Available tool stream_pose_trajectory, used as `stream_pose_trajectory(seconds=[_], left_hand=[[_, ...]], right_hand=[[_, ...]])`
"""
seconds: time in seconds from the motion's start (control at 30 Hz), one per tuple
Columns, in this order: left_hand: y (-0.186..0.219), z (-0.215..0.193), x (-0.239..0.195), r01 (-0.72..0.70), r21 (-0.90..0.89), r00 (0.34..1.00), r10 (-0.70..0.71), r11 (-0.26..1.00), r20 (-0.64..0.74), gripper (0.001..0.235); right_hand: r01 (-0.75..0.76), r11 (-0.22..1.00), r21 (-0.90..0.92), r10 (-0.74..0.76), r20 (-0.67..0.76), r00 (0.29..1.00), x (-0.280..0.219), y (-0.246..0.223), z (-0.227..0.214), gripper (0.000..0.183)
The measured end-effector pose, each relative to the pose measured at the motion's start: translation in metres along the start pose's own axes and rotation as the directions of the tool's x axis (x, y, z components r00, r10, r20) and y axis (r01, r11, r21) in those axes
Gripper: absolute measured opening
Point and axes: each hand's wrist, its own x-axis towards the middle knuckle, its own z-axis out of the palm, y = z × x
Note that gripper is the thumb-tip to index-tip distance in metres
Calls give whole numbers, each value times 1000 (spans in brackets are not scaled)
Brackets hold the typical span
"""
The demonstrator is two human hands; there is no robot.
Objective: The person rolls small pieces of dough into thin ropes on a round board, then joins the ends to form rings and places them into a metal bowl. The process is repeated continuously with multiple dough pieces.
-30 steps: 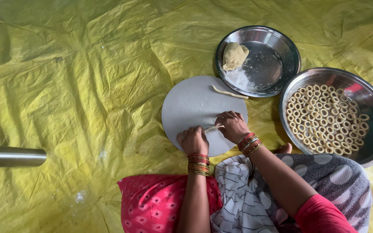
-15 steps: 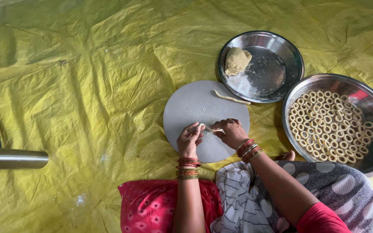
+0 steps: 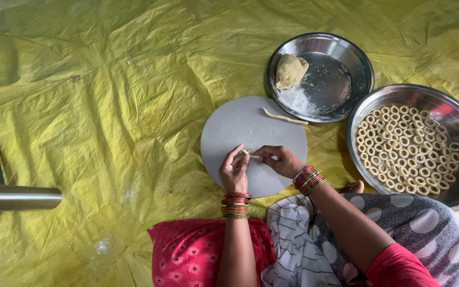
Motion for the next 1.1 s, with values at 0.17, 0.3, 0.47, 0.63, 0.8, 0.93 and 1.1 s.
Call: stream_pose_trajectory(seconds=[0.17,0.3,0.47,0.63,0.8,0.93,1.1], left_hand=[[9,8,-7,-40,510,994,84,859,-63,39],[17,12,-8,-117,613,987,158,781,-13,44],[18,14,-12,-306,781,928,353,544,118,49],[13,15,-13,-192,943,967,218,271,134,47],[6,12,-13,-350,922,904,319,164,286,57],[3,11,-13,-231,927,956,246,296,159,56],[-4,4,-6,-30,834,993,113,551,-38,50]], right_hand=[[-108,990,95,107,20,994,1,8,2,25],[-128,977,169,124,37,992,2,14,3,25],[-155,968,195,152,35,988,3,23,5,25],[-155,974,164,154,16,988,3,26,4,25],[-83,994,-71,81,-33,996,-1,21,2,20],[-93,992,-86,90,-39,995,0,15,-1,20],[-165,982,-90,151,-141,978,1,4,-10,27]])
